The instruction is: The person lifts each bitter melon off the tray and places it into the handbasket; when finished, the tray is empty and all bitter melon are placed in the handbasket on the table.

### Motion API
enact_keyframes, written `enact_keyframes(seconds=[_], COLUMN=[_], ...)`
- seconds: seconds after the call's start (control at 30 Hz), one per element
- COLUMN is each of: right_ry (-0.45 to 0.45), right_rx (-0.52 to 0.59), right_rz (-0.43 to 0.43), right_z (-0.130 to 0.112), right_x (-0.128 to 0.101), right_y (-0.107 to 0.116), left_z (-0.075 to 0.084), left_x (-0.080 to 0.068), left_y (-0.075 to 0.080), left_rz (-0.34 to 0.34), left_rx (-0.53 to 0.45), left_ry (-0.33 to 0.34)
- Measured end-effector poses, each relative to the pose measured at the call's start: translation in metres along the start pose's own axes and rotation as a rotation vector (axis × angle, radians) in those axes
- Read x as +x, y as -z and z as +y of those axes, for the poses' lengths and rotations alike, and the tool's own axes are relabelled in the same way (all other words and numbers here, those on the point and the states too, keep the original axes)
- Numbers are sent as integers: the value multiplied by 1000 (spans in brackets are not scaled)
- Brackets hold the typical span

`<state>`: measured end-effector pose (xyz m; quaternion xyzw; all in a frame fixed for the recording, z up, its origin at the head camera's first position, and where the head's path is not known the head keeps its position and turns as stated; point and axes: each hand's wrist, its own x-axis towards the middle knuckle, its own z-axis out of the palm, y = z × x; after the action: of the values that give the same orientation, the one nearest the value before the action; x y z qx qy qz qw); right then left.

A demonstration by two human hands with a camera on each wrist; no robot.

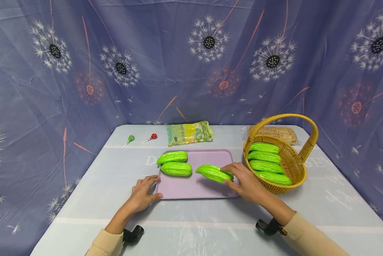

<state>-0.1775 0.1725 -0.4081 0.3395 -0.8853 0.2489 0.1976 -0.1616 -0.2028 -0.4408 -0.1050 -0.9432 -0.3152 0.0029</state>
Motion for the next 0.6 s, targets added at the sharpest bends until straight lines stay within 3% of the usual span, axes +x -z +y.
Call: enact_keyframes(seconds=[0.23, 0.6], right_ry=[-16, -129], right_rx=[-41, -150], right_rz=[108, 236], right_z=[9, 28], right_x=[-7, -32], right_y=[30, 74], left_z=[-1, 1], left_x=[-2, 0], left_y=[0, 0], left_rz=[10, -11], left_rx=[6, -10], left_ry=[-5, 23])
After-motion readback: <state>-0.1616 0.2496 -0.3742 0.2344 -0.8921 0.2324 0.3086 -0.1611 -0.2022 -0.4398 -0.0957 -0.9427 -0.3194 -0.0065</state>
